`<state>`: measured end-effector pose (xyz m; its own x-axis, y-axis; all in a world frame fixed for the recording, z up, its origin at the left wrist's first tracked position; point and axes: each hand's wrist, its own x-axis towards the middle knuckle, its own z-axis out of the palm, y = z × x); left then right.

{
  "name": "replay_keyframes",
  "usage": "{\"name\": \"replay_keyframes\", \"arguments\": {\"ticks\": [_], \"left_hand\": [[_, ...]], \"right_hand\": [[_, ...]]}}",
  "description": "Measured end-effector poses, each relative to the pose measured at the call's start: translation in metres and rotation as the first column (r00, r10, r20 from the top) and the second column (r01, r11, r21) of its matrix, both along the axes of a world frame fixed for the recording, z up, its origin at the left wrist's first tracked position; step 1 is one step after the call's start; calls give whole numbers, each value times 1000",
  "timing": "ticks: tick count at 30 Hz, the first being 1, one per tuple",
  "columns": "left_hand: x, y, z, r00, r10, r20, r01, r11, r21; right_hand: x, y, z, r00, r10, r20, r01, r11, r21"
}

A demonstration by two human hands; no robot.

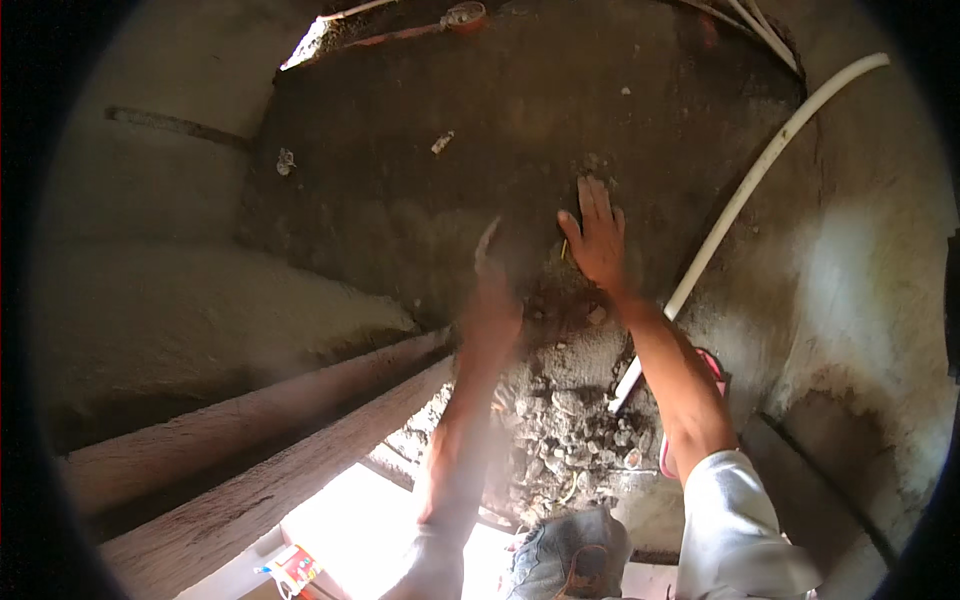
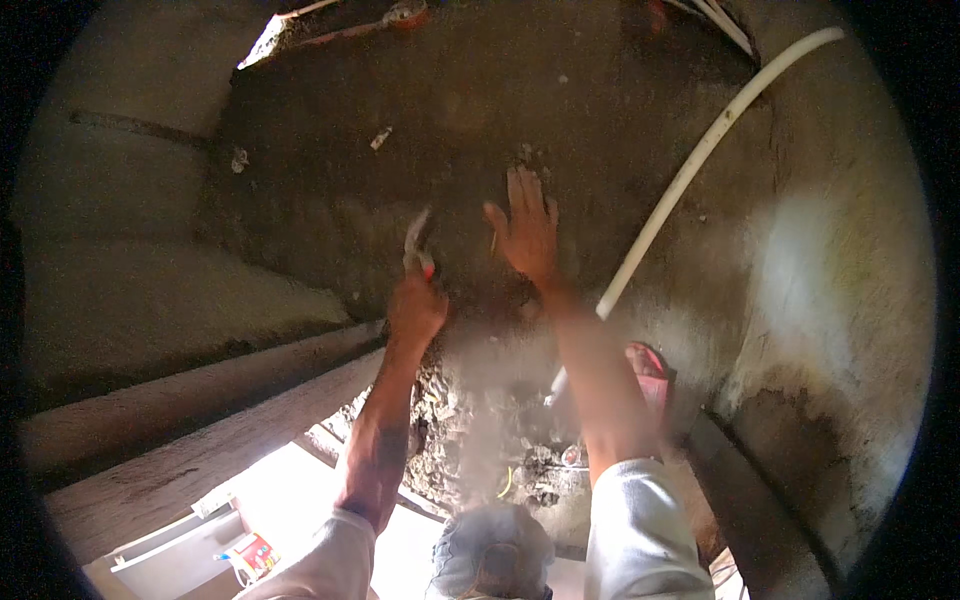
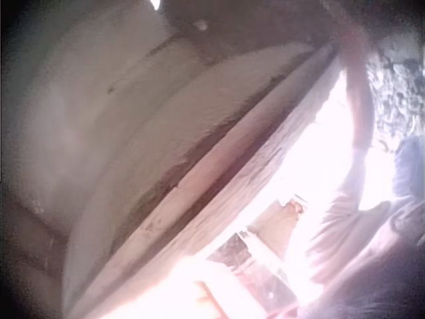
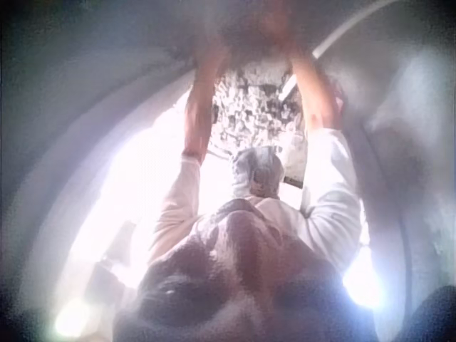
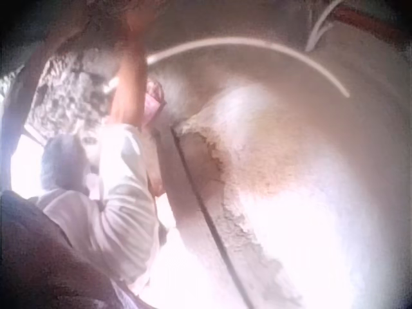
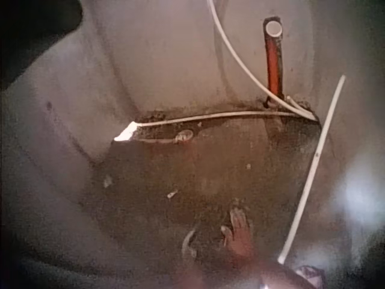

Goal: The person applies mortar to a concrete floor gap by hand and with a trowel, scooping the material from a bag and pressing it into the space.

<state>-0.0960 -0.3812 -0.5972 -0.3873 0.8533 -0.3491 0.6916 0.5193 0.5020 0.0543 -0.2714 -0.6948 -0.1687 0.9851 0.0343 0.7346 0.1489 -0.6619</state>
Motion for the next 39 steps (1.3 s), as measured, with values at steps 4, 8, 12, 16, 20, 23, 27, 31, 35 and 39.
{"name": "replay_keyframes", "arguments": {"ticks": [4,8,12,16,20,23,27,31,35,39], "left_hand": [[-9,11,-16,967,-194,-167,186,981,-60],[-6,-21,-27,951,-217,-222,213,976,-43],[-4,-79,-20,950,-191,-248,183,982,-53],[-17,-126,-23,953,-255,-167,210,946,-245],[-21,-146,-1,984,-179,14,179,978,-103],[-26,-169,11,977,-211,33,213,971,-105],[-47,-199,36,931,-363,30,361,909,-208],[-79,-242,43,929,-371,6,350,871,-344],[-79,-288,70,919,-365,149,394,841,-370],[-100,-315,99,911,-366,189,409,857,-312]], "right_hand": [[-10,14,8,993,109,38,-107,993,-57],[-1,5,4,989,141,-41,-143,988,-51],[20,-37,9,967,253,-31,-253,967,11],[16,-89,10,953,303,-9,-299,944,139],[9,-123,8,969,217,-121,-188,959,212],[2,-162,24,951,282,-127,-274,959,78],[-3,-217,24,959,198,-204,-190,980,57],[-19,-244,37,894,267,-359,-327,938,-117],[-18,-285,49,867,330,-374,-408,900,-153],[-46,-331,63,899,217,-380,-303,936,-181]]}}
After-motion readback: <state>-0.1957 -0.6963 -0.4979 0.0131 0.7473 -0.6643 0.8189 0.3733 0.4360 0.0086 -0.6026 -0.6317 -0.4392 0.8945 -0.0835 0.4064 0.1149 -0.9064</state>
